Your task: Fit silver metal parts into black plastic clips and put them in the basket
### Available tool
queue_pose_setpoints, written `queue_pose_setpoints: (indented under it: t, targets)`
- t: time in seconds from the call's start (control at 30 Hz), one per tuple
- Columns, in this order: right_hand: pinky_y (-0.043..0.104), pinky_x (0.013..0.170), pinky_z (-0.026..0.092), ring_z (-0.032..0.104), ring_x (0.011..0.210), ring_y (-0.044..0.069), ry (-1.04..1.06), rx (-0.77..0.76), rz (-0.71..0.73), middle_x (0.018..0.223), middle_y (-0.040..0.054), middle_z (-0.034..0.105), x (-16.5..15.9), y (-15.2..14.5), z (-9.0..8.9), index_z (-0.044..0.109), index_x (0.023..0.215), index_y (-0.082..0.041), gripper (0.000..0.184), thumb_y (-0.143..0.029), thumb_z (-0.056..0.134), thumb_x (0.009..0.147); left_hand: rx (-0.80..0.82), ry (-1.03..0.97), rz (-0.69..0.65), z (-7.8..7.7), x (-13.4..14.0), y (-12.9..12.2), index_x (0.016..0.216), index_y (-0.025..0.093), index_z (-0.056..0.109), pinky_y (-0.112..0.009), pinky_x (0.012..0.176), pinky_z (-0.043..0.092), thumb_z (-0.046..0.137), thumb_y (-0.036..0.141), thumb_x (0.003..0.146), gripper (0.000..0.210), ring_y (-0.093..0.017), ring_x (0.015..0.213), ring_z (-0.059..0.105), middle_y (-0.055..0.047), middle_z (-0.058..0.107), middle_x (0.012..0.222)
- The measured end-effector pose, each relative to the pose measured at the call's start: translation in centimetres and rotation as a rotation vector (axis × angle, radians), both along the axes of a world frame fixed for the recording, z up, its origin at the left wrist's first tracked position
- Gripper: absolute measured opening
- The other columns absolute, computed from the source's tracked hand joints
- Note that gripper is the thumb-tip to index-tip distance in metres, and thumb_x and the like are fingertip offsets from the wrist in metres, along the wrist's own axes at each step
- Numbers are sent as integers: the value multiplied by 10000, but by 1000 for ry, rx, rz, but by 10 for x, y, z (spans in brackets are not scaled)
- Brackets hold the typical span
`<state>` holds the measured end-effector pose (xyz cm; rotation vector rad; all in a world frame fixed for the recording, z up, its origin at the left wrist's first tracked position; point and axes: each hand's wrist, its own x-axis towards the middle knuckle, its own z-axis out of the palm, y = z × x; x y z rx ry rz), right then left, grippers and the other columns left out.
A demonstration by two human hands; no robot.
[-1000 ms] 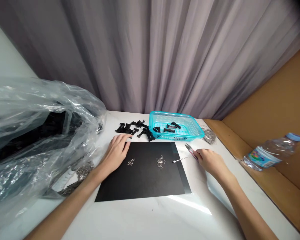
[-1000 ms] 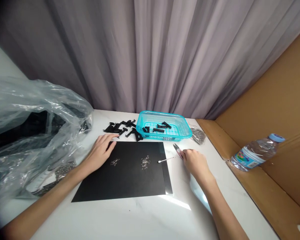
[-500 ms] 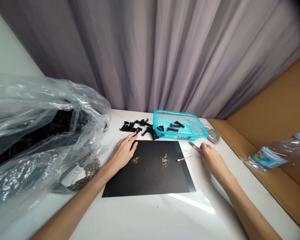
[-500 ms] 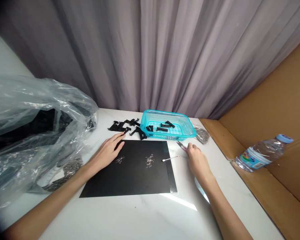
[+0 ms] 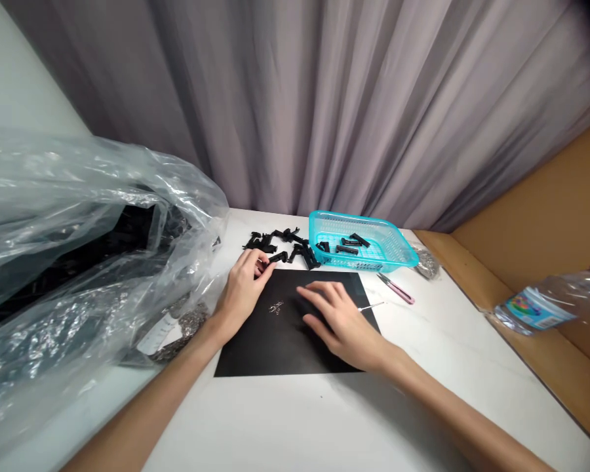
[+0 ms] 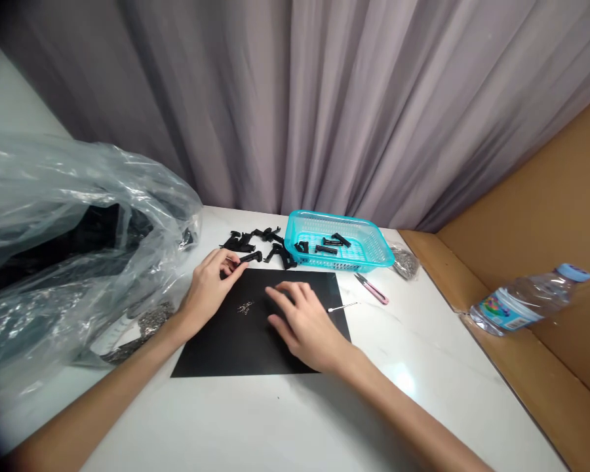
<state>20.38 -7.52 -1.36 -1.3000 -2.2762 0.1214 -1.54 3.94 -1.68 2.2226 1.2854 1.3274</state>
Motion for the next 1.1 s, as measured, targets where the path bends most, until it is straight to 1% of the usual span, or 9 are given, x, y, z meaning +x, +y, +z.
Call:
queue_pose_setpoints:
  t: [0.13, 0.3, 0.37, 0.43, 0.53, 0.63, 0.73, 0.9, 1.1]
  targets:
    - [557, 1118, 473, 456, 1401, 325, -123, -3, 71, 1536, 159, 508, -24, 7, -7, 445, 1564, -247, 510, -440, 437, 1092, -1, -90, -6, -2, 5, -5, 869, 219, 526, -303, 736, 548, 617, 297, 932, 136, -153, 712, 618, -10, 601, 898]
    - [517, 1132, 458, 474, 1400, 313, -133, 34, 88, 1524, 151, 539, -37, 12, -17, 493, 1528, -225, 484, -423, 461, 1088, -61, -179, -56, -9, 9, -4, 847, 224, 469, -290, 728, 573, 605, 345, 927, 199, -151, 733, 673, -21, 669, 908]
    - [475, 1072, 491, 535, 1316, 298, -72, 43, 75, 1433, 145, 609, -39, 13, -18, 573, 1442, -203, 409, -376, 514, 1076, -82, -202, -64, -9, 10, -4, 842, 223, 462, -286, 718, 573, 614, 346, 920, 210, -145, 722, 674, -27, 683, 924]
    - [430, 980, 512, 603, 1172, 273, 0, 41, 44, 1267, 117, 692, -40, 15, -17, 681, 1255, -206, 253, -303, 540, 1068, -91, -217, -64, -7, 10, -5, 844, 223, 464, -287, 725, 569, 619, 340, 917, 208, -147, 734, 672, -34, 684, 935]
    - [399, 891, 501, 636, 985, 235, 70, 15, -3, 1067, 79, 729, -40, 20, -17, 718, 1041, -212, 185, -235, 536, 1068, -88, -230, -57, -5, 9, -7, 852, 223, 470, -290, 736, 562, 626, 327, 910, 196, -151, 747, 668, -34, 677, 929]
    - [405, 897, 493, 633, 989, 236, 76, 1, -35, 1098, 88, 721, -38, 21, -17, 702, 1136, -201, 182, -215, 537, 1063, -80, -227, -59, -4, 9, -8, 852, 221, 487, -289, 730, 558, 641, 317, 896, 187, -152, 737, 662, -27, 680, 907]
    - [421, 885, 498, 624, 1031, 261, 29, 28, -59, 1173, 113, 704, -38, 16, -19, 654, 1300, -201, 275, -214, 504, 1070, -69, -228, -54, -6, 9, -7, 834, 216, 496, -300, 735, 560, 651, 306, 890, 188, -158, 749, 667, -40, 692, 926]
    - [411, 824, 522, 617, 957, 258, 37, 111, -58, 1136, 124, 689, -38, 3, -21, 672, 1281, -183, 277, -222, 519, 1054, -38, -248, -15, -8, 9, -4, 780, 211, 496, -338, 788, 565, 685, 300, 864, 225, -197, 857, 695, -65, 704, 955]
    - [436, 863, 549, 599, 1026, 274, -52, 88, -47, 1218, 137, 660, -31, 14, -21, 623, 1392, -195, 398, -115, 462, 1037, -28, -261, -16, -7, 8, -3, 805, 217, 487, -320, 756, 543, 678, 275, 865, 208, -174, 785, 671, -28, 700, 887]
